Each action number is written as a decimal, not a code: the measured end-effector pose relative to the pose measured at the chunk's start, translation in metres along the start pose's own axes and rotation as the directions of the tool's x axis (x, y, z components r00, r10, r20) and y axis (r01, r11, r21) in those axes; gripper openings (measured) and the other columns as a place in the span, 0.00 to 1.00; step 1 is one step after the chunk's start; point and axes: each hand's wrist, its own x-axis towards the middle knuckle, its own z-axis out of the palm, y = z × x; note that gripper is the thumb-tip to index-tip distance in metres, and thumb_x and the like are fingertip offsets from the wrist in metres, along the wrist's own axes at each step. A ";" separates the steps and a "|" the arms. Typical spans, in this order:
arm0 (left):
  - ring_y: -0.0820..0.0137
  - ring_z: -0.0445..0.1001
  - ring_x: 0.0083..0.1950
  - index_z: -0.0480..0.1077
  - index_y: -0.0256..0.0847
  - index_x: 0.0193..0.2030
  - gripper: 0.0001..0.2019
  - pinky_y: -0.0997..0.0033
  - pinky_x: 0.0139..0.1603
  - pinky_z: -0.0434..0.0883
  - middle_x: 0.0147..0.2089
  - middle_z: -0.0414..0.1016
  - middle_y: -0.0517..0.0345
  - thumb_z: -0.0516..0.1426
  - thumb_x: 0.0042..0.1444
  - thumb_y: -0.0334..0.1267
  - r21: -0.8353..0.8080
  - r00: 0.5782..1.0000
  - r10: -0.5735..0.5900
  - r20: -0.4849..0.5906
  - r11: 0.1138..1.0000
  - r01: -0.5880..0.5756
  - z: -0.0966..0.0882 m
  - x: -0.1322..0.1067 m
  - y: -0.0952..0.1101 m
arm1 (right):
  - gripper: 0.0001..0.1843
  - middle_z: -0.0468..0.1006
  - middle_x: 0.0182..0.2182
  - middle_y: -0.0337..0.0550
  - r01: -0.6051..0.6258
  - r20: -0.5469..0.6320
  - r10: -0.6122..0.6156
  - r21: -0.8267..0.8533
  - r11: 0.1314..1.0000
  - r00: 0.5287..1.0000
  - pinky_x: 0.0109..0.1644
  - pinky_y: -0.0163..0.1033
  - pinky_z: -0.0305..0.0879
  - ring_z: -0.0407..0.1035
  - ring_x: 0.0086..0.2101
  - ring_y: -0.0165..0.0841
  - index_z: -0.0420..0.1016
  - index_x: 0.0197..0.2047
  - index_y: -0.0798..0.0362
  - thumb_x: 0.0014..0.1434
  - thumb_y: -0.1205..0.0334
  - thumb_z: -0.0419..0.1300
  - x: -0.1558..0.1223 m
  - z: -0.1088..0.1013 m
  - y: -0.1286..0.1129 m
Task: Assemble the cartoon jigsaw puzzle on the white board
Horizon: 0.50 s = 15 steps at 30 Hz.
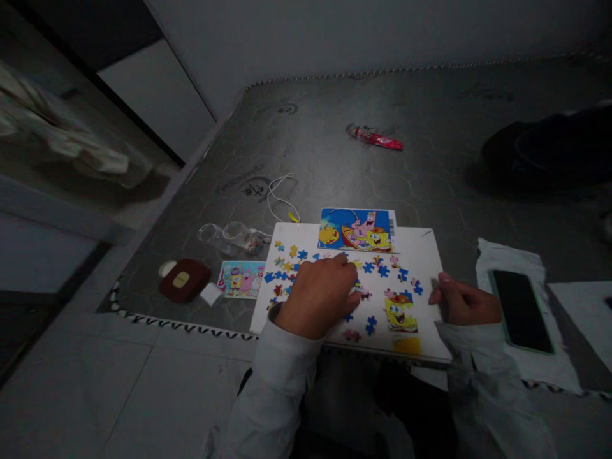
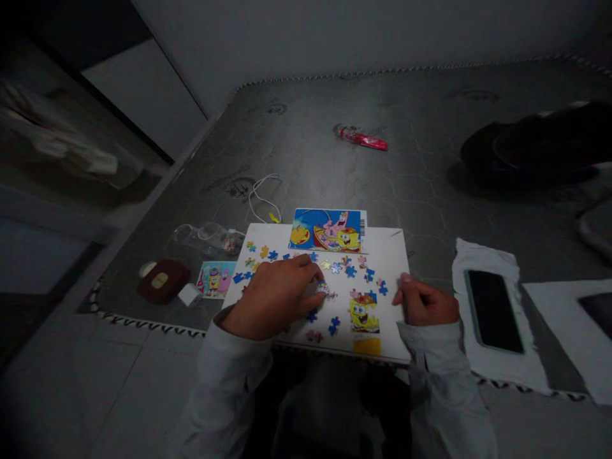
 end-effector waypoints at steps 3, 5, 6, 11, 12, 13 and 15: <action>0.61 0.76 0.40 0.72 0.43 0.45 0.12 0.60 0.38 0.72 0.47 0.74 0.55 0.58 0.58 0.44 0.024 0.999 -0.038 -0.009 0.999 0.038 -0.001 0.000 -0.005 | 0.30 0.57 0.09 0.33 0.001 0.012 -0.001 -0.005 1.000 1.000 0.19 0.35 0.46 0.53 0.14 0.26 0.73 0.19 0.53 0.58 0.38 0.53 0.000 0.000 0.001; 0.62 0.76 0.40 0.72 0.43 0.46 0.11 0.61 0.38 0.72 0.47 0.74 0.55 0.57 0.58 0.42 0.023 0.999 -0.031 -0.020 0.999 0.032 -0.002 0.001 -0.005 | 0.29 0.57 0.09 0.33 0.004 0.011 -0.004 -0.009 1.000 1.000 0.19 0.35 0.47 0.53 0.14 0.26 0.72 0.19 0.53 0.58 0.38 0.53 0.000 0.000 0.000; 0.62 0.76 0.40 0.72 0.43 0.45 0.10 0.61 0.38 0.72 0.47 0.74 0.56 0.57 0.59 0.42 0.016 0.999 -0.016 -0.028 1.000 0.016 -0.003 0.001 -0.005 | 0.29 0.58 0.09 0.33 0.003 0.009 -0.003 -0.006 1.000 1.000 0.19 0.35 0.47 0.53 0.14 0.26 0.72 0.19 0.53 0.58 0.38 0.53 0.000 0.000 0.000; 0.62 0.75 0.43 0.73 0.45 0.44 0.10 0.64 0.36 0.71 0.45 0.74 0.58 0.58 0.58 0.45 -0.035 0.993 0.113 -0.037 0.993 -0.115 -0.002 0.001 0.004 | 0.29 0.58 0.09 0.33 0.007 0.003 -0.007 0.002 1.000 1.000 0.19 0.36 0.46 0.52 0.13 0.26 0.72 0.19 0.53 0.58 0.38 0.53 -0.001 0.001 -0.002; 0.62 0.75 0.43 0.73 0.44 0.44 0.10 0.65 0.36 0.71 0.45 0.74 0.58 0.59 0.57 0.45 -0.037 0.992 0.125 -0.027 0.991 -0.126 -0.001 0.001 0.006 | 0.30 0.58 0.09 0.33 0.006 0.002 -0.006 0.004 1.000 1.000 0.18 0.36 0.46 0.52 0.13 0.26 0.72 0.19 0.53 0.58 0.37 0.53 -0.001 0.001 -0.001; 0.62 0.75 0.43 0.73 0.44 0.43 0.10 0.65 0.36 0.71 0.45 0.74 0.58 0.60 0.57 0.44 -0.037 0.992 0.129 -0.016 0.991 -0.129 0.000 0.002 0.007 | 0.30 0.58 0.09 0.33 0.003 0.001 -0.003 0.006 1.000 1.000 0.18 0.35 0.46 0.53 0.13 0.26 0.72 0.19 0.53 0.58 0.37 0.53 -0.001 0.001 -0.001; 0.62 0.75 0.42 0.73 0.42 0.42 0.10 0.65 0.36 0.71 0.45 0.75 0.57 0.59 0.57 0.44 -0.035 0.993 0.120 0.001 0.992 -0.120 0.002 0.003 0.009 | 0.30 0.58 0.08 0.33 0.004 0.004 -0.004 0.006 1.000 1.000 0.18 0.35 0.46 0.53 0.13 0.26 0.72 0.19 0.53 0.58 0.37 0.53 0.000 0.000 0.001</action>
